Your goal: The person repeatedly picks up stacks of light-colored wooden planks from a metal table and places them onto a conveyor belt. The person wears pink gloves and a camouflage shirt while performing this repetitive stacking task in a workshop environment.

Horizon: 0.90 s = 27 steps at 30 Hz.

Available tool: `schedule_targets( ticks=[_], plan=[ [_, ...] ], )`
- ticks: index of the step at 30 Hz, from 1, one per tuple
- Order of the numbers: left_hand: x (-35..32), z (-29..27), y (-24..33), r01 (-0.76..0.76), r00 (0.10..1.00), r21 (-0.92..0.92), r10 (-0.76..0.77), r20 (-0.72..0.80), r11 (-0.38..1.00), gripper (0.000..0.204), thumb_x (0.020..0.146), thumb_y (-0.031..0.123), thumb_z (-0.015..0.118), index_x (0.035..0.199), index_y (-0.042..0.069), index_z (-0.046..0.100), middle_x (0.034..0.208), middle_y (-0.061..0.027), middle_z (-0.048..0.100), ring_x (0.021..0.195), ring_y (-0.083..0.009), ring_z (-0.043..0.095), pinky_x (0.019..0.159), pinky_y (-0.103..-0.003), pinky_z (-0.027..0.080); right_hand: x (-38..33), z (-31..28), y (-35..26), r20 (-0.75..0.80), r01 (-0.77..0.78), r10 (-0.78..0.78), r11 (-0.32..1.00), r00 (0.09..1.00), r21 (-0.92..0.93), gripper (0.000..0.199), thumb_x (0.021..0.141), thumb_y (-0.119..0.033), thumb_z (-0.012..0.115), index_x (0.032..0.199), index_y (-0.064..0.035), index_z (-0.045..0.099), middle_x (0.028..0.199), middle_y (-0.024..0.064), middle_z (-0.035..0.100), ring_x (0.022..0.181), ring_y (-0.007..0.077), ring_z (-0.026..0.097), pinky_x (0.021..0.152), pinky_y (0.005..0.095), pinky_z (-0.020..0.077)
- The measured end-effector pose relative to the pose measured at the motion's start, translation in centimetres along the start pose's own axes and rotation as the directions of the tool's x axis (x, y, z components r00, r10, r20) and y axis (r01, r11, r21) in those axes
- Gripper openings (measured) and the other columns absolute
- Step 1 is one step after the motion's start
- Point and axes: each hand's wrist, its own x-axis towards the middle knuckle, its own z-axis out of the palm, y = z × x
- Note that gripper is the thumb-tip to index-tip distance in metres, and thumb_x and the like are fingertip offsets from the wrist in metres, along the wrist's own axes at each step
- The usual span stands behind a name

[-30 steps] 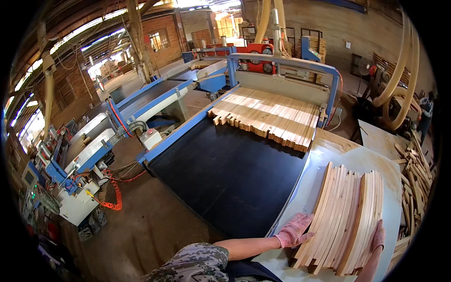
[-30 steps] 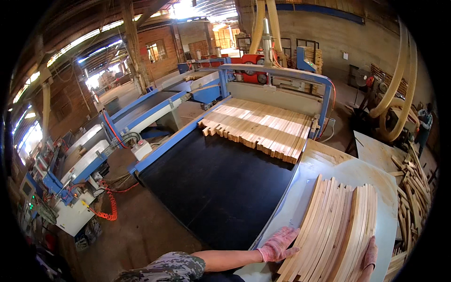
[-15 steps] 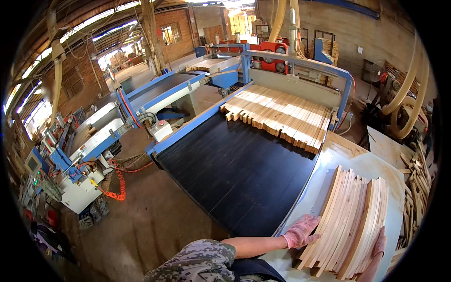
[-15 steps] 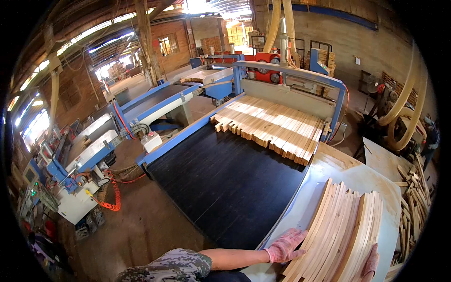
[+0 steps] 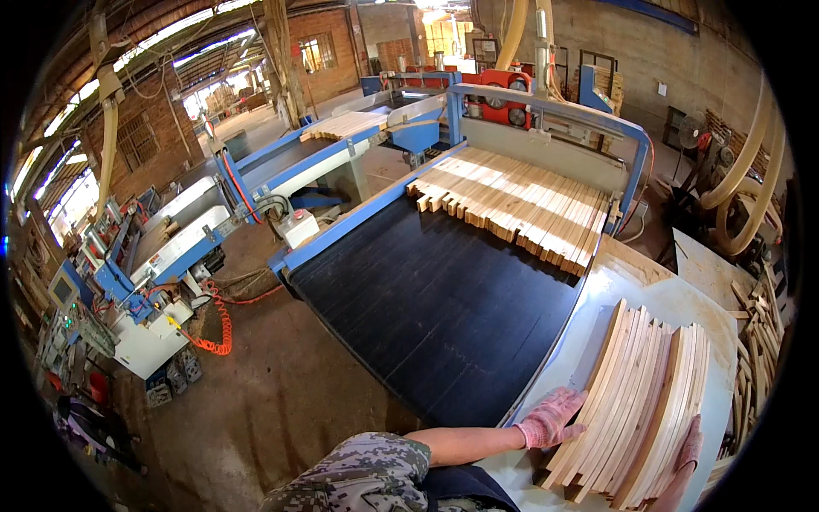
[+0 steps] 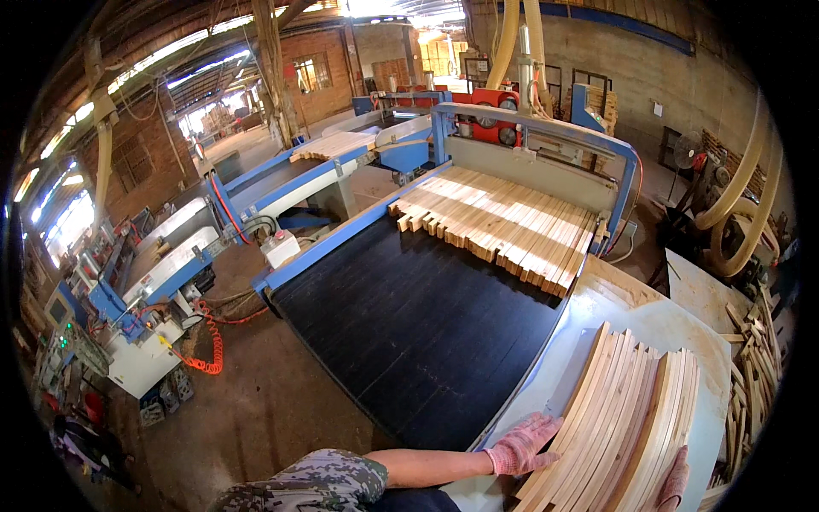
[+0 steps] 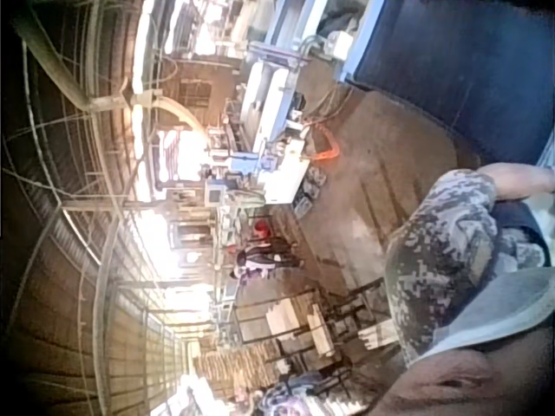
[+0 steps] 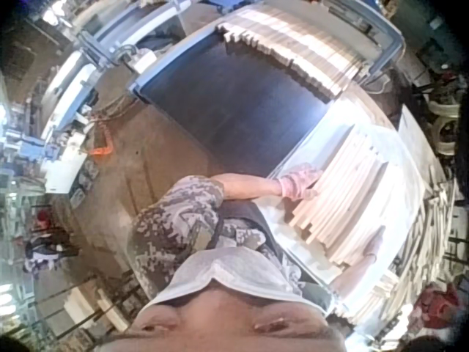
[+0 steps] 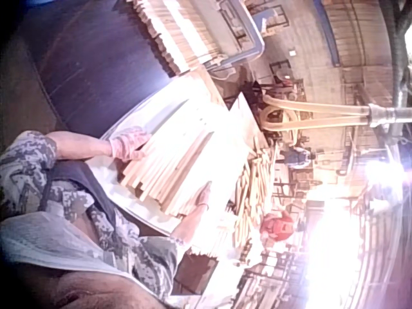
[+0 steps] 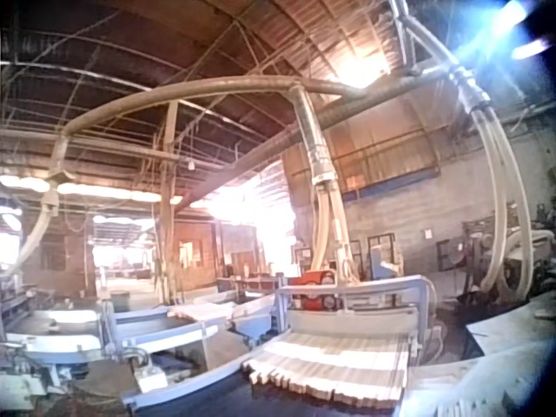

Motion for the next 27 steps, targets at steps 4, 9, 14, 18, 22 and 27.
schedule_targets(
  ticks=[4, 9, 14, 18, 22, 27],
  plan=[
    [0.0, -0.2, 0.2, 0.012, 1.0, 0.001, -0.012, 0.017, 1.0, 0.089, 0.105, 0.06, 0.054, 0.168, 0.002, 0.029, 0.167, -0.034, 0.038, 0.158, -0.0518, 0.03, 0.134, -0.051, 0.018, 0.4, -0.3, 0.1, -0.012, 0.015, -0.015, 1.0, 1.0, 0.001, 0.087, 0.103, -0.076, 0.048, 0.122, 0.0031, 0.077, 0.101, 0.0146, 0.08, 0.086, 0.0275, 0.076, 0.084, 0.0412, 0.0603],
    [0.0, -0.8, 0.7, -0.003, 1.0, -0.011, 0.003, 0.013, 1.0, 0.091, 0.105, 0.061, 0.054, 0.167, 0.0, 0.03, 0.165, -0.0343, 0.04, 0.157, -0.0517, 0.032, 0.134, -0.051, 0.019, 0.8, -1.9, 0.2, 0.006, 0.03, -0.03, 0.995, 1.0, -0.097, 0.085, 0.103, -0.076, 0.049, 0.122, 0.0019, 0.077, 0.103, 0.0142, 0.08, 0.087, 0.0282, 0.076, 0.083, 0.0414, 0.0609],
    [0.1, -0.4, 0.1, -0.023, 1.0, -0.009, 0.023, -0.007, 1.0, 0.091, 0.105, 0.061, 0.054, 0.167, -0.001, 0.03, 0.165, -0.0334, 0.041, 0.156, -0.0514, 0.033, 0.133, -0.051, 0.019, -1.7, 0.3, -1.8, 0.016, -0.019, 0.019, 0.999, 1.0, -0.037, 0.085, 0.103, -0.076, 0.051, 0.122, 0.0022, 0.077, 0.104, 0.0144, 0.08, 0.086, 0.0274, 0.076, 0.083, 0.0406, 0.0609],
    [0.1, -0.1, 0.1, -0.015, 1.0, 0.017, 0.016, -0.002, 1.0, 0.09, 0.105, 0.061, 0.052, 0.167, -0.002, 0.03, 0.165, -0.0321, 0.041, 0.157, -0.05, 0.033, 0.134, -0.05, 0.018, -2.4, 0.6, -2.1, 0.067, 0.03, -0.029, 0.999, 0.997, -0.027, 0.085, 0.102, -0.076, 0.051, 0.123, 0.0023, 0.076, 0.105, 0.0144, 0.08, 0.086, 0.0271, 0.076, 0.083, 0.0404, 0.0608],
    [0.4, 0.3, -0.2, -0.041, 0.999, 0.014, 0.041, -0.018, 0.999, 0.09, 0.106, 0.06, 0.051, 0.166, -0.003, 0.029, 0.166, -0.0317, 0.04, 0.158, -0.0483, 0.032, 0.134, -0.049, 0.018, 0.2, -1.2, -0.3, 0.07, 0.033, -0.034, 0.999, 0.997, 0.013, 0.084, 0.102, -0.076, 0.052, 0.124, 0.0018, 0.076, 0.106, 0.0145, 0.08, 0.088, 0.0272, 0.075, 0.084, 0.0408, 0.0607],
    [0.2, -0.2, 0.3, -0.023, 1.0, -0.009, 0.023, -0.005, 1.0, 0.09, 0.106, 0.06, 0.052, 0.167, -0.001, 0.029, 0.167, -0.0316, 0.04, 0.158, -0.0497, 0.031, 0.134, -0.049, 0.018, 2.2, -3.3, 1.1, -0.012, 0.027, -0.029, 0.992, 1.0, -0.122, 0.082, 0.103, -0.074, 0.053, 0.125, 0.0013, 0.076, 0.108, 0.0147, 0.08, 0.09, 0.027, 0.075, 0.084, 0.0418, 0.0605]
  ],
)
